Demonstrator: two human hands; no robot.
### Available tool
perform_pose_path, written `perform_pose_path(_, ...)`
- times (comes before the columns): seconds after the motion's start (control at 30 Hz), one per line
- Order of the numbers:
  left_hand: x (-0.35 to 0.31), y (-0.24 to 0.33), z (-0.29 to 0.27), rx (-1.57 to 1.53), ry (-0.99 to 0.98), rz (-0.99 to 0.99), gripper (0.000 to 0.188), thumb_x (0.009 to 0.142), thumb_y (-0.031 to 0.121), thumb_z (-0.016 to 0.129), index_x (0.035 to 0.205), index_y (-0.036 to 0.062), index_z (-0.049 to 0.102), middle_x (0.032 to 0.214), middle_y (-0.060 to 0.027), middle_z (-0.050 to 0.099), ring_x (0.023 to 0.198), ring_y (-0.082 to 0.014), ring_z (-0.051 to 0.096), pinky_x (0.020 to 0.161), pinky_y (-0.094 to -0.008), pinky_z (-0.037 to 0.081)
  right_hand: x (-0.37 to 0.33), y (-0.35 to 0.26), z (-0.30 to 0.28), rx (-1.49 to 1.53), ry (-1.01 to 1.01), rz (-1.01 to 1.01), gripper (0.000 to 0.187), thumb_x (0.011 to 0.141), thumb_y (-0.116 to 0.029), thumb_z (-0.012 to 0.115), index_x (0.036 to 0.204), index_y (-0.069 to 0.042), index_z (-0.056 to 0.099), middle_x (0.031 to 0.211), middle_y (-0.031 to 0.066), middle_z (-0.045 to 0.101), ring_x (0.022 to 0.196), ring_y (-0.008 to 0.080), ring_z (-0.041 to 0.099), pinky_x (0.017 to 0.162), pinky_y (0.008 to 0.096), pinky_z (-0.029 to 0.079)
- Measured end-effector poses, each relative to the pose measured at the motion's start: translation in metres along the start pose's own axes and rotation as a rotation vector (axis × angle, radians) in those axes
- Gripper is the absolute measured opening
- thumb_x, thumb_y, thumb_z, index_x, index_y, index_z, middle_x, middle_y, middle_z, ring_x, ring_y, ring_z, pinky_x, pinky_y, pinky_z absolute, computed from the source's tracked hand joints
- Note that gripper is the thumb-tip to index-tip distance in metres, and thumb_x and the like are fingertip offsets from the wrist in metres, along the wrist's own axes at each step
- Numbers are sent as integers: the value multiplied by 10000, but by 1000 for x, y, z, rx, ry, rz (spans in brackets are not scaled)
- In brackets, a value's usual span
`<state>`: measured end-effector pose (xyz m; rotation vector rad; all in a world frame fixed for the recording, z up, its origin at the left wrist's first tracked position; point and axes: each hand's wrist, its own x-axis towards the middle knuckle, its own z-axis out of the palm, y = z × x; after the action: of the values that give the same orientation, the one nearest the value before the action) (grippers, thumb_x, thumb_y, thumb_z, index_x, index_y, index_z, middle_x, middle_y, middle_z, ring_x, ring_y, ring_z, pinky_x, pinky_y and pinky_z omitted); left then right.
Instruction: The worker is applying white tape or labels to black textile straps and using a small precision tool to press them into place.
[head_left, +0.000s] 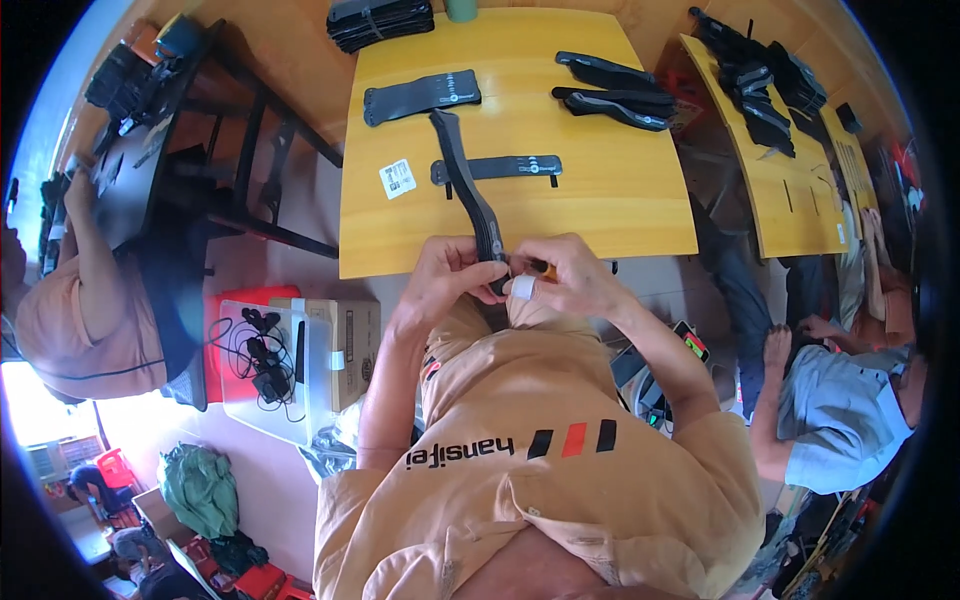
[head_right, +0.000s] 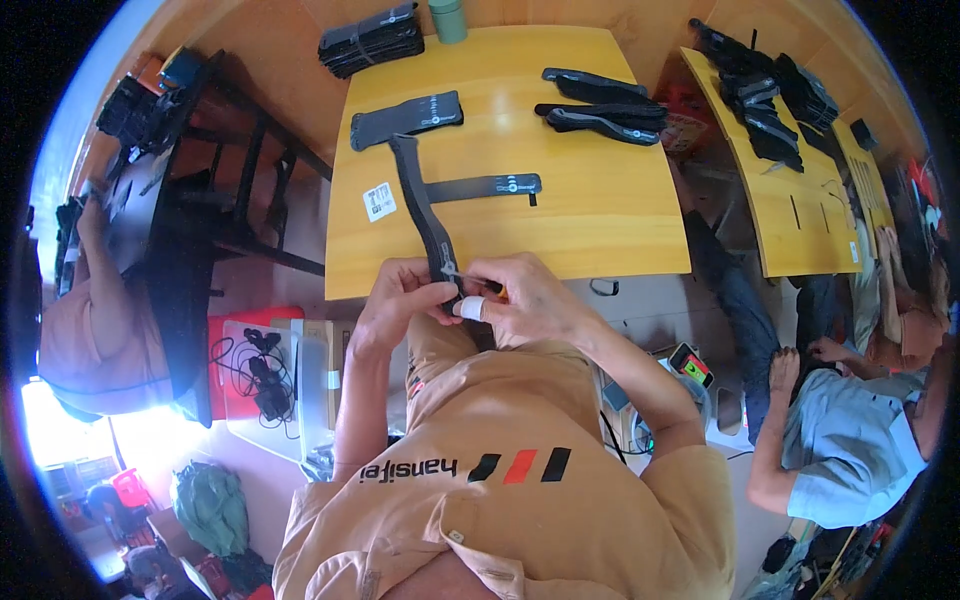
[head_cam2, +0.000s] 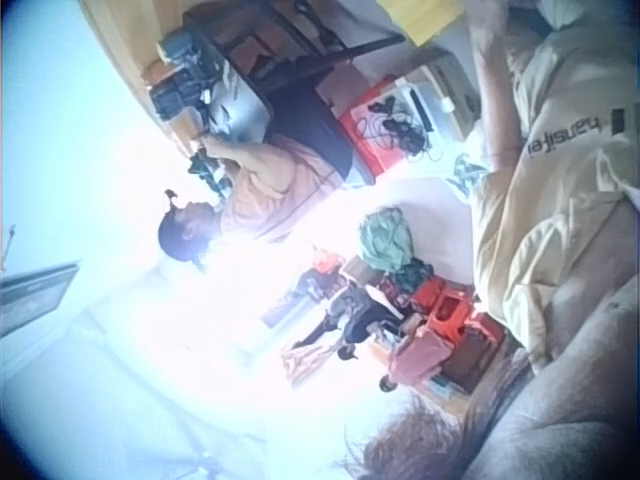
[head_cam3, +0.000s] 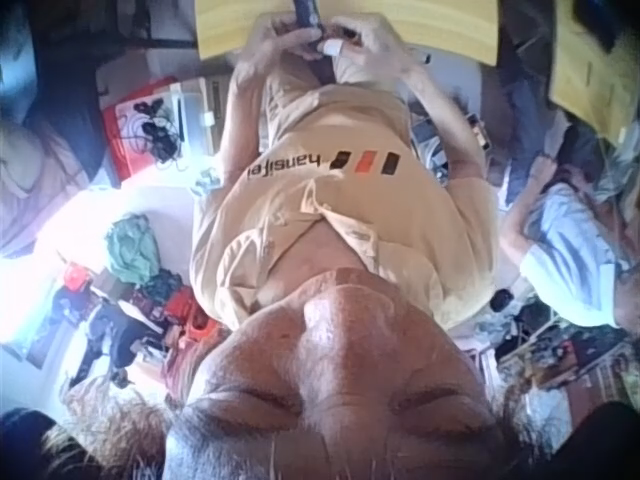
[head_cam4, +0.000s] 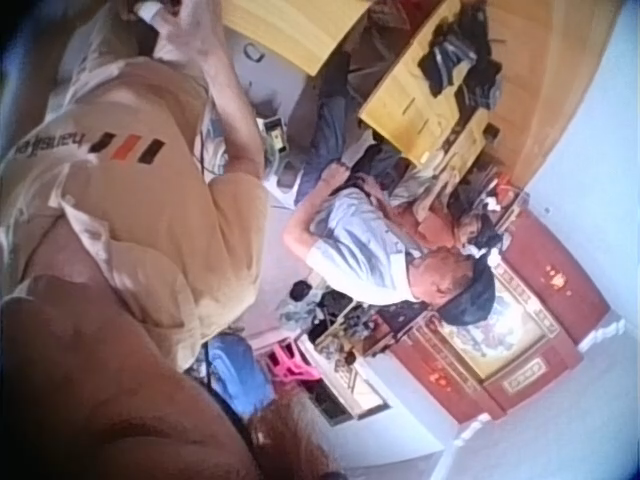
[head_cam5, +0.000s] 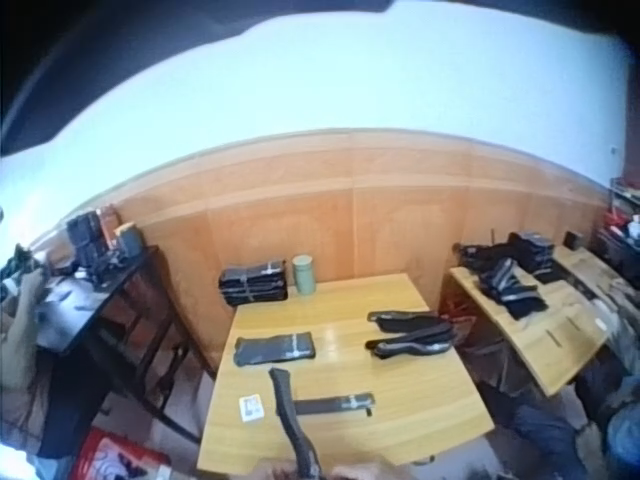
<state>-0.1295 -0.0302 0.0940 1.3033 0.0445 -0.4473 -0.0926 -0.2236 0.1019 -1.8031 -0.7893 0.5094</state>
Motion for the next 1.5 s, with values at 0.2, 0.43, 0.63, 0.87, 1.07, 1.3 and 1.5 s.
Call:
perform_pose_path(0.2, -5, 4, -2, 9, -117, -112, 303, 757, 33, 597, 1034, -80, 552, 826, -119, 631, 680, -159, 625, 595, -229, 521, -2, -1, 3, 72, -148, -24, 159, 763, -150, 562, 721, 1, 535, 504, 70, 432, 470, 153, 399, 470, 295, 336)
perform_pose_path(0.43, -9, 0, 5, -305, -266, -74, 448, 751, 25, 614, 1163, -67, 464, 925, -118, 602, 771, -163, 608, 617, -245, 532, -6, 10, 6, 1012, -257, 345, 171, 776, -164, 543, 649, -51, 532, 476, 12, 467, 314, 55, 357, 318, 182, 269)
perform_pose_path(0.63, -20, 9, 17, -406, -172, -72, 541, 702, 28, 667, 1171, -71, 417, 897, -141, 600, 670, -179, 616, 587, -250, 532, -6, 22, 19, 1381, -249, 303, 168, 797, -205, 564, 713, -67, 516, 453, 15, 452, 274, 47, 340, 265, 178, 225)
perform_pose_path(0.87, -24, 7, 17, -463, -258, -3, 525, 728, 13, 646, 1175, -38, 376, 866, -139, 602, 681, -178, 622, 594, -243, 529, -3, 13, 15, 1762, -383, 28, 239, 861, -266, 463, 727, -78, 528, 445, 17, 436, 262, 63, 284, 267, 179, 214)
perform_pose_path(1.07, -18, -13, 3, -362, -398, -70, 384, 784, 58, 603, 1111, -3, 410, 835, -135, 603, 667, -186, 624, 571, -237, 518, -4, 9, 4, 1129, -106, 188, 177, 778, -171, 473, 730, -10, 528, 454, 33, 423, 291, 70, 318, 284, 185, 241)
perform_pose_path(1.3, 2, -23, -6, -427, -381, -178, 282, 877, 266, 531, 992, 9, 516, 772, -51, 566, 676, -85, 539, 568, -205, 433, 1, 18, 13, 1322, -150, 223, 230, 822, -258, 483, 749, -44, 530, 458, 34, 426, 300, 73, 319, 294, 194, 241)
perform_pose_path(1.5, 2, -30, 2, -350, -340, -31, 296, 867, 315, 540, 911, 23, 563, 740, 13, 522, 681, -49, 453, 582, -181, 369, -1, 27, 20, 1918, -251, 38, 339, 866, -321, 425, 871, -18, 577, 449, 6, 393, 302, 78, 292, 296, 204, 244)
